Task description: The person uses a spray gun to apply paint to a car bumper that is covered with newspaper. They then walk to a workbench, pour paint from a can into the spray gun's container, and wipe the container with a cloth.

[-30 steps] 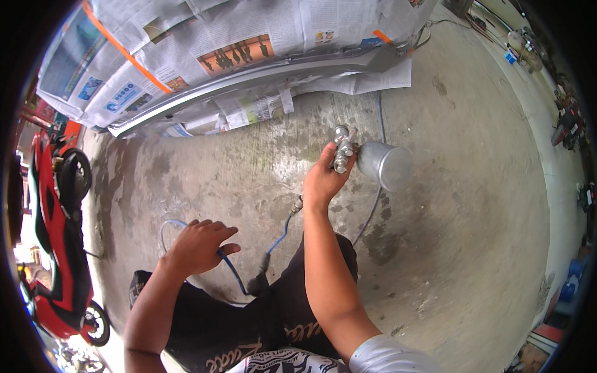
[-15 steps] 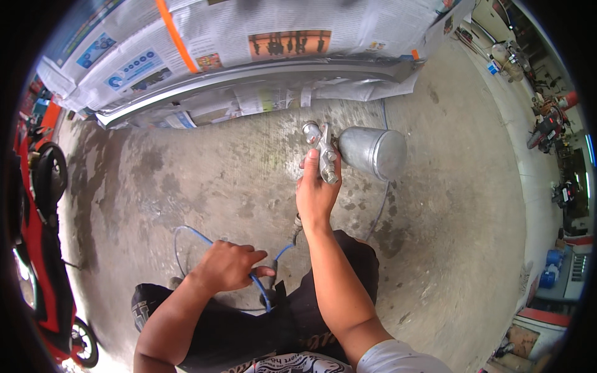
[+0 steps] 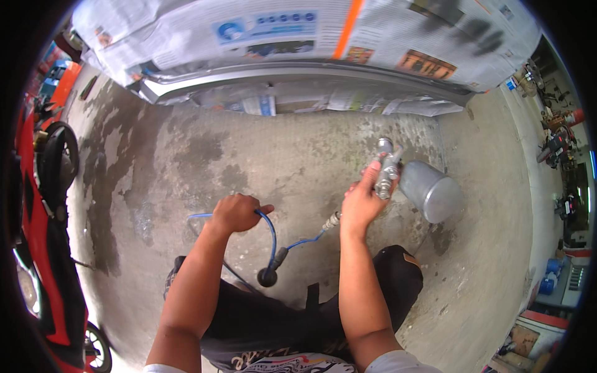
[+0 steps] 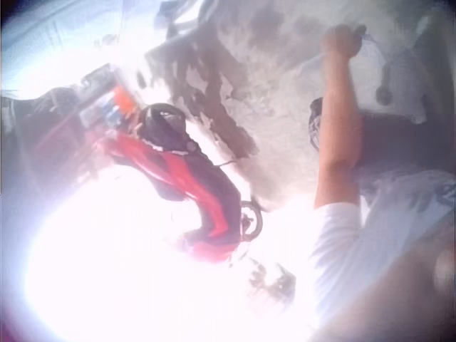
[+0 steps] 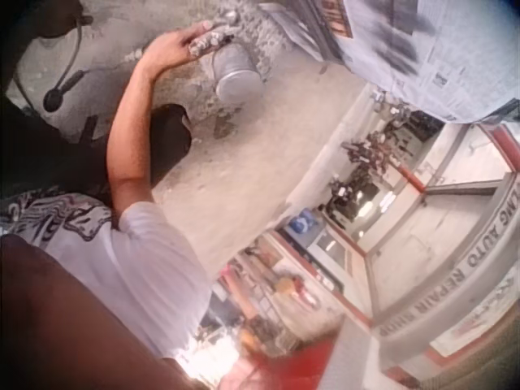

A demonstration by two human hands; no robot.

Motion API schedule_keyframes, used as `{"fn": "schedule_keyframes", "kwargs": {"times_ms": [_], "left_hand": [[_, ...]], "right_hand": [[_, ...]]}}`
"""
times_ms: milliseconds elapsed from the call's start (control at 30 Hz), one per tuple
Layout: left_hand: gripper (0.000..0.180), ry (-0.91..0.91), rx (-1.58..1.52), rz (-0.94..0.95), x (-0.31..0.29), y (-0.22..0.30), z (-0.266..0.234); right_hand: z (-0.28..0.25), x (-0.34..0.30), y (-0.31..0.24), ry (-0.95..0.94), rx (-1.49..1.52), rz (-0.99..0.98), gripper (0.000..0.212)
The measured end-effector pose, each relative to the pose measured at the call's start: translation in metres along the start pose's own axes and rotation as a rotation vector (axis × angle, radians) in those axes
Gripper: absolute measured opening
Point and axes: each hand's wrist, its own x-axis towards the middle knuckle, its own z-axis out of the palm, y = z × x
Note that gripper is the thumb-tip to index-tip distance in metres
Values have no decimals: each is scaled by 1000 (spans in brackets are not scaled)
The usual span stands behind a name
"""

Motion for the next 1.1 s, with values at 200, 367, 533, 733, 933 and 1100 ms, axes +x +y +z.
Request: {"fn": "schedule_keyframes", "kwargs": {"times_ms": [200, 367, 533, 733, 933, 1100], "left_hand": [[53, -365, 172, -39, 12, -98, -3], [35, -515, 51, 27, 19, -134, -13], [43, -372, -58, 38, 25, -154, -21], [43, -246, -216, 56, 47, -177, -5], [42, -262, -261, 53, 61, -204, 7], [43, -390, -259, -58, 52, -237, 1]], "right_hand": [[69, -133, 39, -314, -214, -49, 37], [125, -216, 45, -462, -380, -207, 48], [170, -261, 47, -620, -425, -318, 50], [195, -297, 47, -790, -465, -365, 49], [193, -310, 46, -795, -494, -297, 48], [199, -308, 31, -769, -360, -215, 48]]}}
